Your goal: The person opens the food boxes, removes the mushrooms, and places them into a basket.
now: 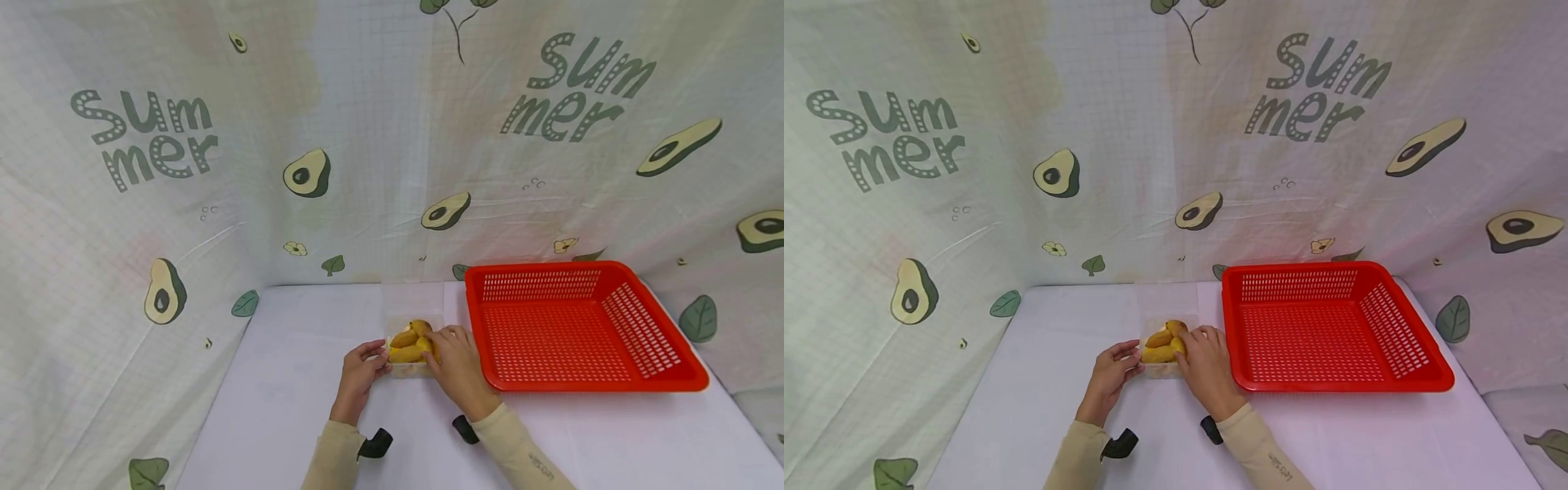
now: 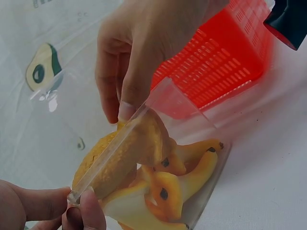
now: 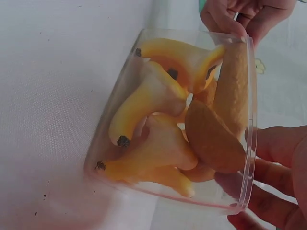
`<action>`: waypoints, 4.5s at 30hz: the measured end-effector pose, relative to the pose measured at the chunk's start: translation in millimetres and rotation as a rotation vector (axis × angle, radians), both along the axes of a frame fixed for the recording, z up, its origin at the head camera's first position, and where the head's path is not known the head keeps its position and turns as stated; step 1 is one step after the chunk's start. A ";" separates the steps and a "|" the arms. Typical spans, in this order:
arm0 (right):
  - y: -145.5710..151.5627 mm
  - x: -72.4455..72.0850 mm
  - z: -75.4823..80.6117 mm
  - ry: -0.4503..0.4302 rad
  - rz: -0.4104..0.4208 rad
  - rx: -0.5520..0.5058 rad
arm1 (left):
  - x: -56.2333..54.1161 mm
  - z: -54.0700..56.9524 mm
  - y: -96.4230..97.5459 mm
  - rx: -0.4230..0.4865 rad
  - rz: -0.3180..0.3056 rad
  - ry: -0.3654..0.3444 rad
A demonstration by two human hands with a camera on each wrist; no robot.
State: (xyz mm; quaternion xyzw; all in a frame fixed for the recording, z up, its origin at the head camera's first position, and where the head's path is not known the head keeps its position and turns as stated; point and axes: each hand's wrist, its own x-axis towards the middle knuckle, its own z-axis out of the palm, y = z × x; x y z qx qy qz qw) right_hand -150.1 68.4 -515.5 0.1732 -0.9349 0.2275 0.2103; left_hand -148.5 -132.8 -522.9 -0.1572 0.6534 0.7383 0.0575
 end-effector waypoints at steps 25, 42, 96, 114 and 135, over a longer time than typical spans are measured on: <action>-8.7 -2.4 7.9 0.099 -0.091 -0.240 | 2.1 0.9 1.4 -0.003 0.018 -0.022; 5.0 4.6 37.5 0.279 -0.081 -0.360 | 2.1 3.1 0.7 -0.013 -0.001 -0.024; 185.8 -49.8 85.4 0.212 -0.140 -0.159 | -0.2 5.1 -2.0 -0.017 0.004 -0.018; 196.1 -86.5 59.9 0.090 0.221 0.057 | 1.7 1.7 -1.9 -0.021 0.006 -0.017; 190.9 -112.9 23.9 -0.123 0.382 0.256 | 4.4 3.9 -2.5 -0.027 0.006 -0.005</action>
